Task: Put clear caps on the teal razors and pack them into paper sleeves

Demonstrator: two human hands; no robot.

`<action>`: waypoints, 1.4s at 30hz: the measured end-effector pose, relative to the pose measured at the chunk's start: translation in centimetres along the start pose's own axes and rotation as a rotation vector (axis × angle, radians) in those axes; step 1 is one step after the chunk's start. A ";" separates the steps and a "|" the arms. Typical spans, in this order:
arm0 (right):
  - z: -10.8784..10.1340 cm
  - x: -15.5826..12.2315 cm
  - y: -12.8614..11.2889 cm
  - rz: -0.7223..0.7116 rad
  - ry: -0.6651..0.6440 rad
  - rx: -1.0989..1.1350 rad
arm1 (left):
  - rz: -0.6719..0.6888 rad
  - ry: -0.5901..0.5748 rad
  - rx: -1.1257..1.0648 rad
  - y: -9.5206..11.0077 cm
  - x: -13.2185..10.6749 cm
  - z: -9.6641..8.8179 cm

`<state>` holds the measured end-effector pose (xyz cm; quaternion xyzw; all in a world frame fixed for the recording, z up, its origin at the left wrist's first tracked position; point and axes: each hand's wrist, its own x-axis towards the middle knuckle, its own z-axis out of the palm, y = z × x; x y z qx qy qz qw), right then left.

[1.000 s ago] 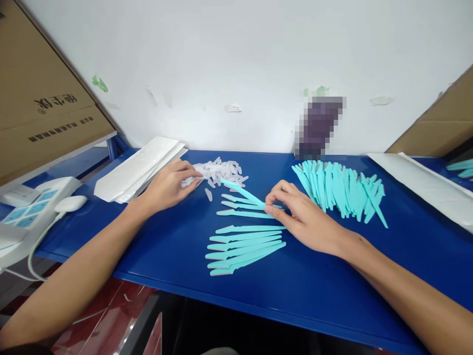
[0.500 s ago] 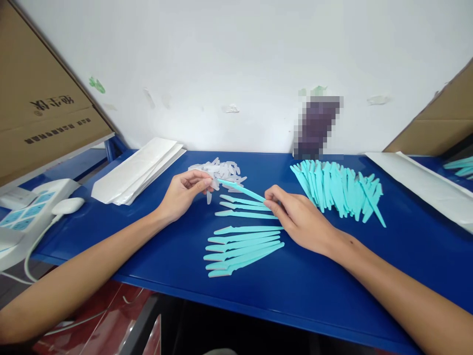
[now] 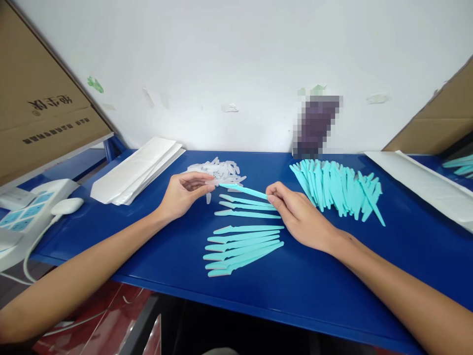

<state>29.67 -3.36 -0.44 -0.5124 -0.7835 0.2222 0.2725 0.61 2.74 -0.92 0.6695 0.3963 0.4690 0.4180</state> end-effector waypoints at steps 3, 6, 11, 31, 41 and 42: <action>0.0 0.1 -0.1 0.002 -0.004 0.005 | 0.009 -0.014 -0.008 -0.1 -0.1 0.0; 0.1 0.1 -0.3 -0.011 -0.020 0.017 | 0.045 -0.046 0.043 -0.1 -0.3 0.2; 0.2 0.0 -0.4 -0.057 -0.076 -0.054 | 0.170 -0.173 0.284 0.3 -0.8 0.8; -0.6 -0.7 -0.4 -0.192 -0.177 -0.290 | 0.399 -0.585 1.126 1.7 0.6 -4.5; -0.7 -0.8 -1.1 -0.137 -0.306 -0.236 | 0.308 -0.296 0.646 0.9 0.6 -3.1; -0.6 -0.8 -1.1 -0.131 -0.268 -0.233 | 0.246 -0.209 0.497 0.8 0.5 -2.8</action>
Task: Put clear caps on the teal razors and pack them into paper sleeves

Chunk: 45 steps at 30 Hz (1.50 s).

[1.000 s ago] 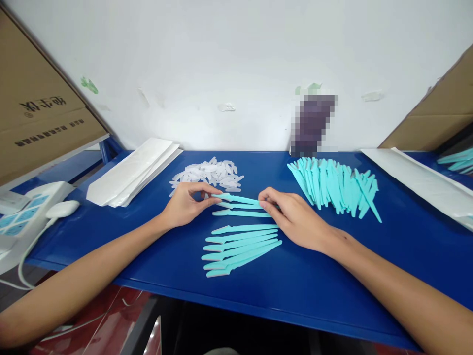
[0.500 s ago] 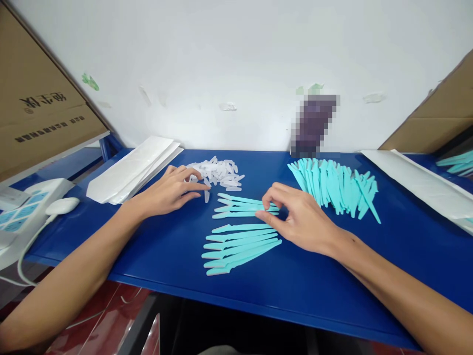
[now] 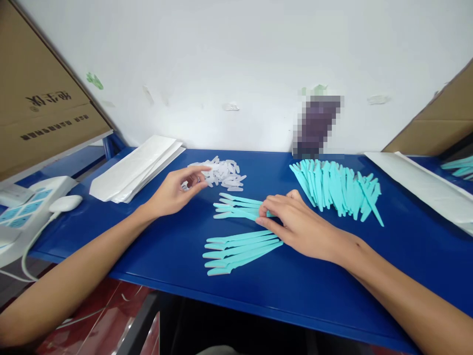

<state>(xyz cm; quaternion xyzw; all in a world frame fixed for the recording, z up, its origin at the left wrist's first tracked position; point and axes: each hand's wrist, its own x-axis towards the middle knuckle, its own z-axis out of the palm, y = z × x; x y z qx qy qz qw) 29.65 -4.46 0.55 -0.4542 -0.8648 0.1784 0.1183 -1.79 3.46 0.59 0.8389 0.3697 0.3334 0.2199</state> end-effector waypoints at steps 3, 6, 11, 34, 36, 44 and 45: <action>0.3 0.0 0.2 0.032 0.135 0.020 | -0.216 0.176 -0.420 0.6 0.2 1.2; 0.7 0.1 0.2 0.018 0.188 0.121 | -0.324 0.193 -0.687 1.2 0.3 2.1; 0.8 0.4 -0.2 0.041 0.189 0.347 | -0.367 0.171 -0.755 1.4 0.1 2.9; 1.0 0.7 0.4 0.120 0.480 0.290 | -0.365 0.235 -0.603 1.5 0.1 3.4; 0.9 0.6 0.5 0.124 0.504 0.291 | -0.360 0.235 -0.598 1.3 0.1 3.2; 0.8 0.9 -0.1 0.146 0.557 0.324 | -0.296 0.196 -0.578 1.6 0.1 3.6; 0.9 0.9 -0.2 0.141 0.539 0.314 | -0.272 0.169 -0.580 1.7 0.0 3.8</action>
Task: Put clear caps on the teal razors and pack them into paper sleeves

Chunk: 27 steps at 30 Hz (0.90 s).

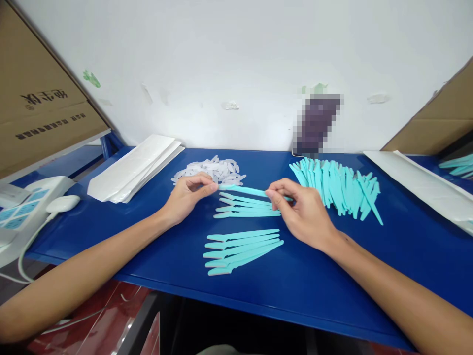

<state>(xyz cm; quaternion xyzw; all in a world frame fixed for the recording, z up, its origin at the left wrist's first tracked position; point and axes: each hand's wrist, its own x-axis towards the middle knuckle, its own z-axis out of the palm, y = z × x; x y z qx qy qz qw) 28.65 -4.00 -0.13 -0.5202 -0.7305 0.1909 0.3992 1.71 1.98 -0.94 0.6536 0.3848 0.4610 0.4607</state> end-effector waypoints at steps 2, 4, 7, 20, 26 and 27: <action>0.1 -0.1 0.0 -0.008 -0.057 -0.025 | 0.033 -0.046 0.039 -0.1 -0.1 0.1; 0.1 0.0 0.2 -0.017 -0.100 -0.063 | 0.087 -0.068 0.175 -0.1 -0.2 -0.1; 0.1 0.3 0.8 -0.059 -0.101 -0.162 | 0.215 -0.146 0.463 -0.1 -0.1 -0.7; -1.3 -0.4 -0.6 -0.240 -0.537 -0.279 | 0.277 -0.085 0.974 -1.1 1.7 -4.3; -1.2 -0.3 -0.4 -0.145 -0.686 -0.253 | 0.394 -0.254 1.279 -0.9 1.7 -4.8; -1.3 -0.3 -0.3 -0.139 -0.698 -0.239 | 0.395 -0.262 1.284 -0.8 1.6 -4.8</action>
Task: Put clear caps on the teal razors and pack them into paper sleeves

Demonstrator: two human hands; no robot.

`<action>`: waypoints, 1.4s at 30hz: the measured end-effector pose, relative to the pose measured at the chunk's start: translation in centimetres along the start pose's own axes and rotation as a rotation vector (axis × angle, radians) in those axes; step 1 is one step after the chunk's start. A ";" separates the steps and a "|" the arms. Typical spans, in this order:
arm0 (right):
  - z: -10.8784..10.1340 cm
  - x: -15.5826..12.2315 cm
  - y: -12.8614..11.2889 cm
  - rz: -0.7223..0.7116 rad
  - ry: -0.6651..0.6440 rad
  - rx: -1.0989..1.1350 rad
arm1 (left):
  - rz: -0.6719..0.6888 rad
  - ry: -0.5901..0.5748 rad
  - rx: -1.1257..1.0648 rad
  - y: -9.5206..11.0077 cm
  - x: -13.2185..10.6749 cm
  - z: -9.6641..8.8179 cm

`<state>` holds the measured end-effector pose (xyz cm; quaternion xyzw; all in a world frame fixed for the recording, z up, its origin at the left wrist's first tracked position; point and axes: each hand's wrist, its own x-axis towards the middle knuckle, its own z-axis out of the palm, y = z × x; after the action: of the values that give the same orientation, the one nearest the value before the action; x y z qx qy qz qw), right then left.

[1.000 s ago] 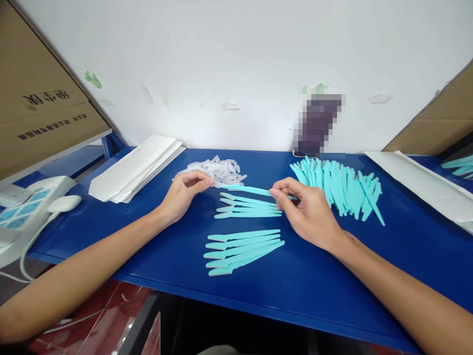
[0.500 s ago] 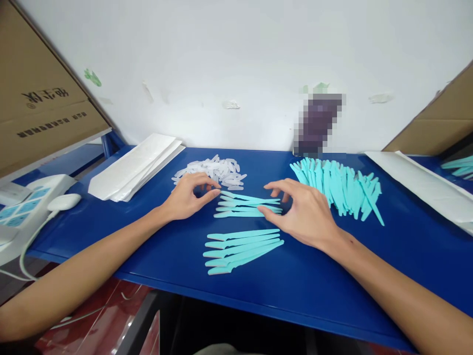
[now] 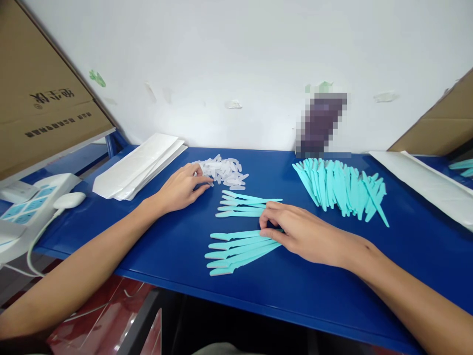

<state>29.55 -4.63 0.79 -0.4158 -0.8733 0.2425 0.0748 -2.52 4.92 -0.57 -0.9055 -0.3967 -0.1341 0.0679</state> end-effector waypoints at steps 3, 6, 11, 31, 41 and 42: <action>-0.2 -0.3 0.1 -0.005 0.012 0.012 | 0.053 -0.011 -0.074 0.0 0.0 -0.4; -0.4 -0.4 0.0 0.022 0.072 -0.025 | 0.123 -0.036 -0.174 0.1 0.0 -0.7; -0.4 -0.3 0.3 0.034 0.225 0.061 | 0.053 0.041 -0.302 0.7 0.0 -0.5; 0.2 0.6 1.4 0.048 0.561 -0.156 | -0.450 0.169 -1.339 3.3 0.8 0.0; 0.5 0.4 1.8 0.039 0.403 -0.152 | -0.412 0.230 -1.319 4.1 0.8 -0.3; 0.5 0.4 1.7 0.028 0.406 -0.156 | -0.412 0.227 -1.328 4.1 0.8 -0.3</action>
<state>30.32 -3.61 -0.50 -0.4728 -0.8505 0.0863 0.2135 0.98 2.60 -0.12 -0.6423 -0.3851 -0.4517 -0.4849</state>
